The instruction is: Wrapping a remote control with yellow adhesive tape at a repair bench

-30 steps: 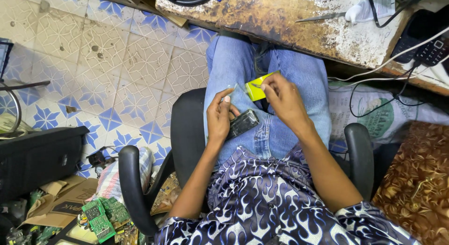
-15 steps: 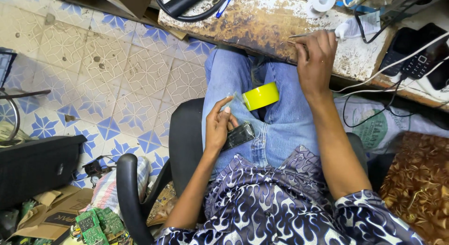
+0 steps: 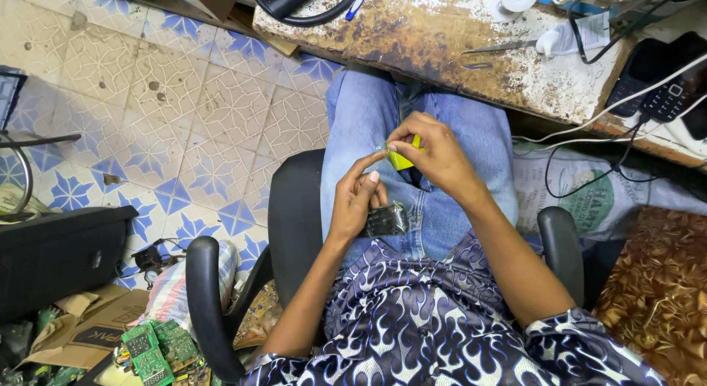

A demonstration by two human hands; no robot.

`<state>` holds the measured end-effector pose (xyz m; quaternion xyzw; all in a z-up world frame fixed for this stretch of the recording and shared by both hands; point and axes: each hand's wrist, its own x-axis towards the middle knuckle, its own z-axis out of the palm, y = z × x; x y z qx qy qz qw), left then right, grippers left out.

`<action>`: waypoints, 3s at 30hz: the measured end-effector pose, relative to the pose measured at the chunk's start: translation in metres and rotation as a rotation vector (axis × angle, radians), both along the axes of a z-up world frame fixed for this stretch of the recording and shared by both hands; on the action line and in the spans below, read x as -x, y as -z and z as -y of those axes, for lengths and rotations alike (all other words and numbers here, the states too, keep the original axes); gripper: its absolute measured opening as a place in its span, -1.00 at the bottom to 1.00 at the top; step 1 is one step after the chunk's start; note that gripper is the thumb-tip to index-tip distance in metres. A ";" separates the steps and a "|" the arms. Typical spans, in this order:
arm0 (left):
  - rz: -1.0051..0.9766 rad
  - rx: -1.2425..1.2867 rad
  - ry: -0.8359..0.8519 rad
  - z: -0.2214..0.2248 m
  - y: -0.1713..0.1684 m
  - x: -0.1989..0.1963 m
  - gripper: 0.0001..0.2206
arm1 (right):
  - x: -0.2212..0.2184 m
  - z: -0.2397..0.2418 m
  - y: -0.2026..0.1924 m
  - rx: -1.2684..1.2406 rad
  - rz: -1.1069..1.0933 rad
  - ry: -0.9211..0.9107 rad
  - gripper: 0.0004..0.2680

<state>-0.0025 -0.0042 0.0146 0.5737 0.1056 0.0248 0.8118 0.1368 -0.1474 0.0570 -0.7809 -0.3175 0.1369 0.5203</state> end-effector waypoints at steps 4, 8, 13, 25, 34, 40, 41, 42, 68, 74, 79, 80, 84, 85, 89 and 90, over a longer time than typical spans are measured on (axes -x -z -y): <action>0.010 -0.012 0.004 0.003 -0.012 0.000 -0.61 | -0.001 0.000 -0.012 0.016 0.024 -0.030 -0.94; -0.010 -0.231 -0.049 0.021 -0.020 0.000 -0.48 | 0.000 -0.010 -0.014 0.055 0.142 -0.038 -0.94; -0.057 -0.233 -0.177 0.027 -0.004 -0.004 -0.34 | -0.006 -0.023 -0.006 0.080 0.234 -0.027 -0.94; -0.194 -0.079 -0.287 0.017 0.003 -0.004 -0.44 | -0.122 -0.012 0.019 0.512 0.518 0.238 -0.92; -0.188 -0.121 -0.277 0.016 0.003 -0.004 -0.58 | -0.117 -0.011 0.023 0.613 0.740 0.380 -0.56; -0.188 -0.161 -0.271 0.018 0.004 -0.004 -0.64 | -0.126 -0.011 0.046 0.631 0.853 0.320 -0.86; -0.191 -0.163 -0.271 0.018 0.007 -0.005 -0.65 | -0.126 -0.011 0.044 0.598 0.845 0.312 -0.93; -0.200 -0.164 -0.272 0.017 0.009 -0.004 -0.66 | -0.124 -0.011 0.042 0.567 0.831 0.301 -0.90; -0.454 -0.430 -0.074 0.008 0.045 -0.027 -0.81 | -0.036 0.002 0.055 0.402 0.535 -0.330 -0.86; -0.424 -0.450 -0.089 0.009 0.051 -0.024 -0.84 | -0.044 -0.014 0.056 0.459 0.338 -0.558 -0.93; -0.421 -0.423 -0.139 0.009 0.029 -0.020 -0.82 | -0.043 -0.006 0.043 0.346 0.129 -0.543 -0.95; -0.392 -0.387 -0.174 0.009 0.031 -0.019 -0.81 | -0.042 -0.002 0.042 0.329 0.144 -0.520 -0.95; -0.281 -0.249 -0.212 0.007 0.042 -0.014 -0.77 | -0.037 0.008 0.024 0.217 0.167 -0.430 -0.95; -0.281 -0.250 -0.214 0.004 0.043 -0.015 -0.77 | -0.040 0.013 0.029 0.216 0.167 -0.432 -0.95; -0.133 -0.196 -0.059 -0.012 0.019 -0.015 -0.70 | -0.048 0.032 0.029 0.038 0.191 -0.268 -0.94; -0.107 -0.196 0.027 -0.018 0.007 -0.015 -0.66 | -0.050 0.036 0.022 0.009 0.203 -0.222 -0.92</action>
